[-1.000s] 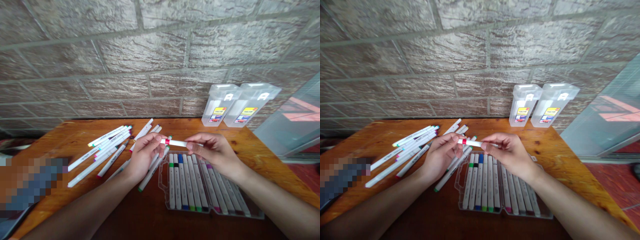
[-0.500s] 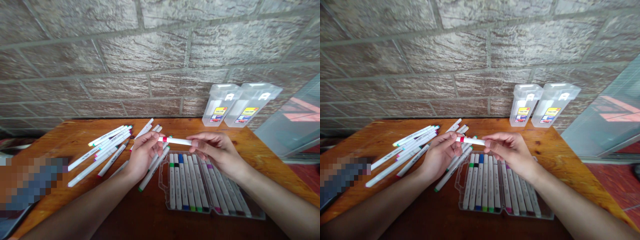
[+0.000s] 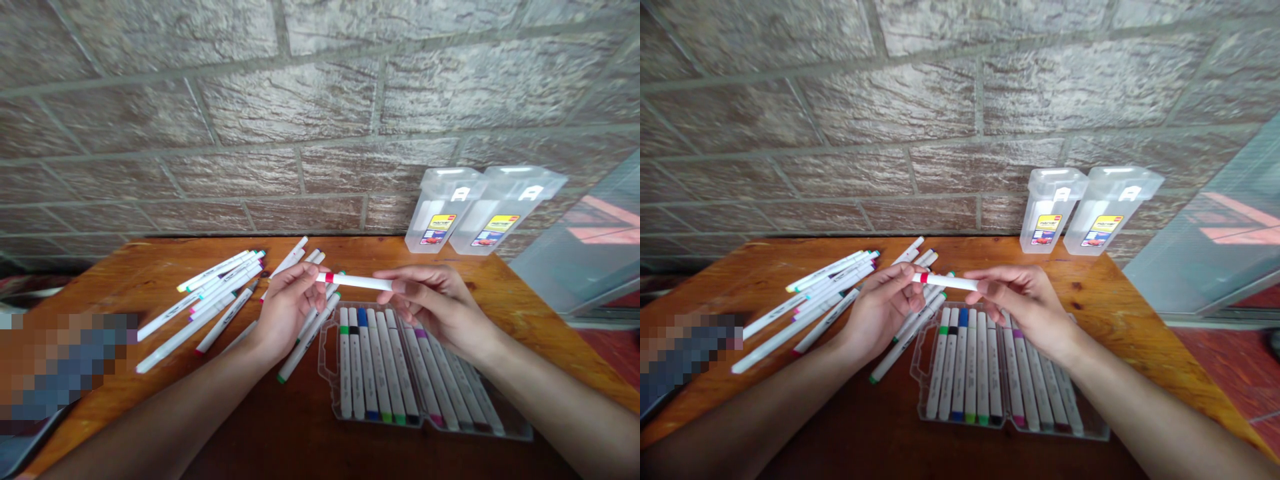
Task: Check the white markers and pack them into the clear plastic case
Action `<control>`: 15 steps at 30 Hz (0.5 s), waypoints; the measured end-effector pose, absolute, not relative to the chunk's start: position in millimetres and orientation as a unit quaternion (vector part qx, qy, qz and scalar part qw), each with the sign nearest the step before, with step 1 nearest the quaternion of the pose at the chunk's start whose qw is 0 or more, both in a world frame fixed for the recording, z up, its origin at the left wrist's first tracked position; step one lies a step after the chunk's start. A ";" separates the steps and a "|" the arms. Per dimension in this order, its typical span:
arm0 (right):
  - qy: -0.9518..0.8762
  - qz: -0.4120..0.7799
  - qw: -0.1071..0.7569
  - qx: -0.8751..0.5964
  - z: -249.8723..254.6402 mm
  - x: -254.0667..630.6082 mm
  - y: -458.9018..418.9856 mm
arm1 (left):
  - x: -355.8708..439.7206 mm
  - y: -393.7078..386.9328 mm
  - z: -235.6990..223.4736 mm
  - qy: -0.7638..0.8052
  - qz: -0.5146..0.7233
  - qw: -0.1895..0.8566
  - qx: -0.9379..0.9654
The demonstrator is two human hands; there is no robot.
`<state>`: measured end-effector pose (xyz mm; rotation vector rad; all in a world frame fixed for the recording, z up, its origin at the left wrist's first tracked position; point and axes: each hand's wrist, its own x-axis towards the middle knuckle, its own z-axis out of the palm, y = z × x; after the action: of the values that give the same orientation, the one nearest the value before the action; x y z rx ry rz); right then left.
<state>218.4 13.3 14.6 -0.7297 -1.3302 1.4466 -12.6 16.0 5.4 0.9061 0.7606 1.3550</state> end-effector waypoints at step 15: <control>-0.524 0.619 0.504 -0.297 21.0 216.1 10.8 | -12.5 16.3 6.3 0.332 0.589 0.627 0.388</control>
<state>216.1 10.8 21.0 -0.7172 -1.2640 1.4939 -12.5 16.3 6.3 0.8906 0.7606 1.3498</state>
